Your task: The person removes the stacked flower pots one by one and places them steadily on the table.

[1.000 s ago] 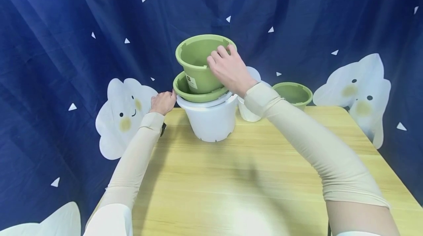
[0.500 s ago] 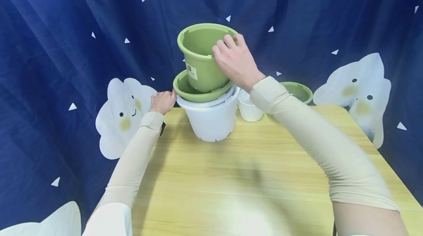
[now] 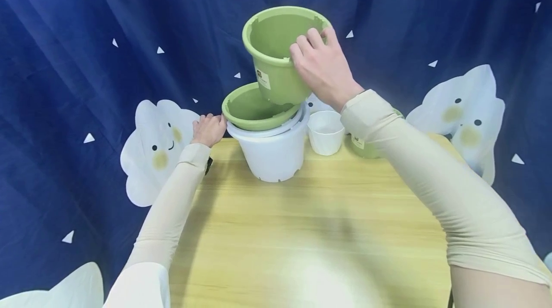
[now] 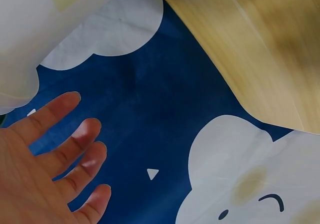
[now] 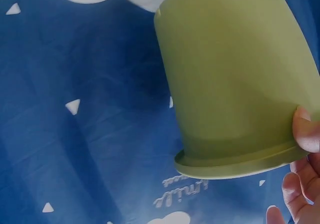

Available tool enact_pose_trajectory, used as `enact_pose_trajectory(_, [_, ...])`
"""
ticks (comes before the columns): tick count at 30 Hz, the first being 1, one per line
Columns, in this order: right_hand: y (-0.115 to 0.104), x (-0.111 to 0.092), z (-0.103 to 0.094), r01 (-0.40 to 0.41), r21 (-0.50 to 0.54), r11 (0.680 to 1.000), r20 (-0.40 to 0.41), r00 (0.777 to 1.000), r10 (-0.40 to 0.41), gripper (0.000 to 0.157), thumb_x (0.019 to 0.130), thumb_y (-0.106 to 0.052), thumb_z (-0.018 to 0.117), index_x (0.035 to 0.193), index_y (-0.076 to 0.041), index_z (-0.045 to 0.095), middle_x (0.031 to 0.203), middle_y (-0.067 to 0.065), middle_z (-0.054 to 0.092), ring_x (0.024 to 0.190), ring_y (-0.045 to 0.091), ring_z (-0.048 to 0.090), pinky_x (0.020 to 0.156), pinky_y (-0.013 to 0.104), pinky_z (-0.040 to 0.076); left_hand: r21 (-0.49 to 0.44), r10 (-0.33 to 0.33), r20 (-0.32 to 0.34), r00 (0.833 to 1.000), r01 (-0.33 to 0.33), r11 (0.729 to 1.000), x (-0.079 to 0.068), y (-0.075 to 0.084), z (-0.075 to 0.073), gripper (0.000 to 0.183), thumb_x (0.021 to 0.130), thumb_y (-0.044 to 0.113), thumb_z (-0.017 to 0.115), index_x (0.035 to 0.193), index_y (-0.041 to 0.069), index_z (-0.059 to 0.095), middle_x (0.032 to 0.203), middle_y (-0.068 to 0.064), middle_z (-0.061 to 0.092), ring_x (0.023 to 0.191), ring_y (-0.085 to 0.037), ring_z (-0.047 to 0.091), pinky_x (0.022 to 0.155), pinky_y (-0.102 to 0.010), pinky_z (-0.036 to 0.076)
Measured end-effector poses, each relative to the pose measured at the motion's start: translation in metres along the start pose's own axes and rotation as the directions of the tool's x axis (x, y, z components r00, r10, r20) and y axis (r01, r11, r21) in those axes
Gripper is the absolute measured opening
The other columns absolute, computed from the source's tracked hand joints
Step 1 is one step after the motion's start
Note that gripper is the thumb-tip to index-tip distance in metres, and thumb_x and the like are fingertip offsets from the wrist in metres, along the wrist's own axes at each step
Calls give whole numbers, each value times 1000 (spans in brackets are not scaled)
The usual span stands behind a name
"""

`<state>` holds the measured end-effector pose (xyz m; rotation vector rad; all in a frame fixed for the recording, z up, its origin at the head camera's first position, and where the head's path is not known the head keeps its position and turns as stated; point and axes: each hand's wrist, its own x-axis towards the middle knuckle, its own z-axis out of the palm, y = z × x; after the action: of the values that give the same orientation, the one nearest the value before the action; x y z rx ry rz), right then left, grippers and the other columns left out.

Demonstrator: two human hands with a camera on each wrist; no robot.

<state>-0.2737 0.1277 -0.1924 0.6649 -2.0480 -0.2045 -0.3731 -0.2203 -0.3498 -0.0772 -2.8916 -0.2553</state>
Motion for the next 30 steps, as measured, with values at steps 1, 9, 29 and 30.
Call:
enact_pose_trajectory(1, [3, -2, -2, -8, -2, 1000, 12, 1000, 8, 16, 105, -8, 49, 104, 4, 59, 102, 18, 59, 99, 40, 48, 97, 54, 38, -1, 1, 1, 1000, -1, 1000, 0, 0, 0, 70, 108, 49, 13, 134, 12, 66, 132, -25, 63, 127, -47, 51, 106, -67, 35])
enact_pose_trajectory(9, [26, -23, -10, -46, -12, 999, 56, 997, 46, 13, 102, -6, 51, 102, 5, 58, 98, 19, 56, 98, 41, 47, 97, 56, 37, -16, 4, 24, 1000, -4, 1000, 2, -6, 2, 72, 108, 49, 10, 138, 13, 63, 136, -25, 60, 129, -48, 49, 108, -67, 32])
enact_pose_trajectory(29, [77, -97, -32, -194, -12, 981, 256, 948, 191, 12, 98, -7, 57, 98, 5, 54, 97, 24, 53, 102, 45, 44, 98, 63, 31, -52, -8, 17, 1000, 9, 999, -6, -19, -5, 70, 108, 49, 13, 134, 11, 65, 132, -26, 61, 127, -49, 50, 105, -69, 32])
enact_pose_trajectory(30, [81, -103, -35, -208, -13, 978, 271, 941, 204, 12, 98, -7, 57, 98, 5, 55, 98, 25, 53, 103, 45, 43, 98, 63, 30, -53, -6, 15, 1000, 7, 999, -7, -18, -5, 70, 108, 48, 13, 134, 11, 66, 132, -27, 61, 127, -50, 50, 105, -69, 32])
